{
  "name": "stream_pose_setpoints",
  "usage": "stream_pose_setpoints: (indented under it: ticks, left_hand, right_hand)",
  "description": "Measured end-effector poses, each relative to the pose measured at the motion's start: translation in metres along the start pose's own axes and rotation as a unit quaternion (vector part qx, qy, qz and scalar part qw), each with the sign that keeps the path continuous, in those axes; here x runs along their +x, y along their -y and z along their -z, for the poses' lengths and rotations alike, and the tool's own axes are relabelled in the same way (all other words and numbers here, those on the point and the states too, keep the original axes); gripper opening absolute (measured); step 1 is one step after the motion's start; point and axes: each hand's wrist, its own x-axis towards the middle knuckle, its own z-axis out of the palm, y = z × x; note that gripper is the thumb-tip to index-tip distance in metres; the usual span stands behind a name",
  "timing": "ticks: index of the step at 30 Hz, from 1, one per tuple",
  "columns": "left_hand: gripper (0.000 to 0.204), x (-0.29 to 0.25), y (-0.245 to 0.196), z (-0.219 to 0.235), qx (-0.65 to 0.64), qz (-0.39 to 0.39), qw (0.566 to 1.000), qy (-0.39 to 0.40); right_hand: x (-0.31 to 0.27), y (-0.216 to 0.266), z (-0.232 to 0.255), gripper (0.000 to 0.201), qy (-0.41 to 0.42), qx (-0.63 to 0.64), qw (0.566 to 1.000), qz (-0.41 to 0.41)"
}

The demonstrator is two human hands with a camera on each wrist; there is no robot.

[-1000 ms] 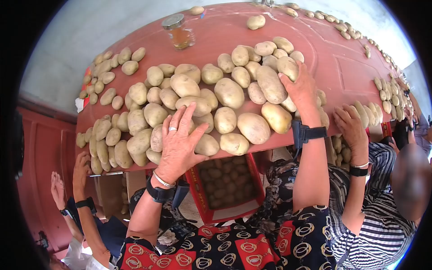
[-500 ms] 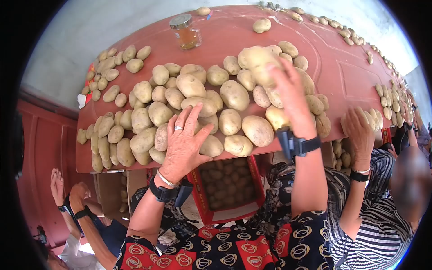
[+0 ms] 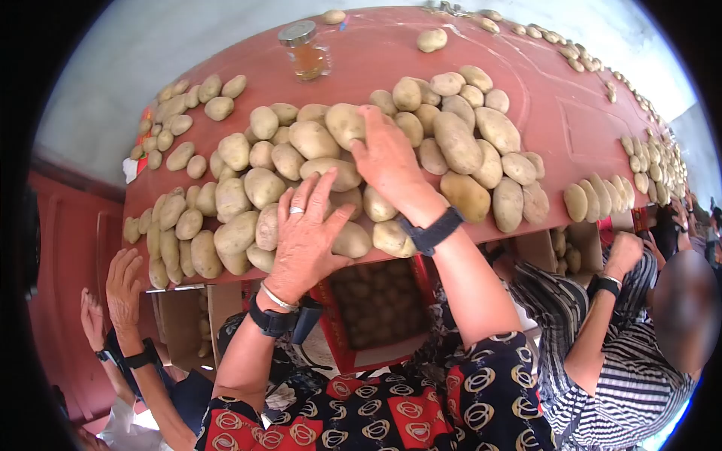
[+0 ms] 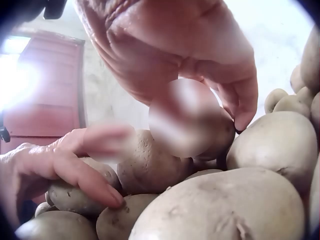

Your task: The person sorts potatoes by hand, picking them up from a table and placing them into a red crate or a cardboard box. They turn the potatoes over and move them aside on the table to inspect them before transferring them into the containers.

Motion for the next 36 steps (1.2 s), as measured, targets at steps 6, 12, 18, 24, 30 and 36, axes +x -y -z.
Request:
stream_pose_setpoints:
  ticks: [6,12,18,24,30,36]
  left_hand:
    - [0.071,0.0,0.001,0.0,0.006,-0.003,1.0,-0.003]
    - [0.072,-0.001,0.002,0.001,0.009,0.004,1.0,-0.002]
    - [0.072,0.001,-0.001,0.002,0.01,0.004,1.0,0.005]
    - [0.073,0.004,-0.003,0.005,0.016,0.007,1.0,0.018]
    - [0.078,0.007,-0.006,0.004,0.027,0.001,0.999,0.02]
    - [0.08,0.006,-0.007,0.005,0.024,0.02,0.999,0.04]
  right_hand:
    - [0.001,0.0,0.013,0.038,0.035,-0.01,0.999,-0.005]
    - [0.005,-0.035,0.062,0.038,-0.107,-0.176,0.976,0.068]
    - [-0.019,-0.062,0.092,0.05,-0.1,-0.3,0.948,-0.021]
    - [-0.024,-0.06,0.09,0.065,-0.007,-0.316,0.943,-0.103]
    - [-0.02,-0.047,0.098,0.068,0.025,-0.286,0.948,-0.138]
    - [-0.01,-0.094,0.121,0.068,-0.107,0.014,0.987,-0.116]
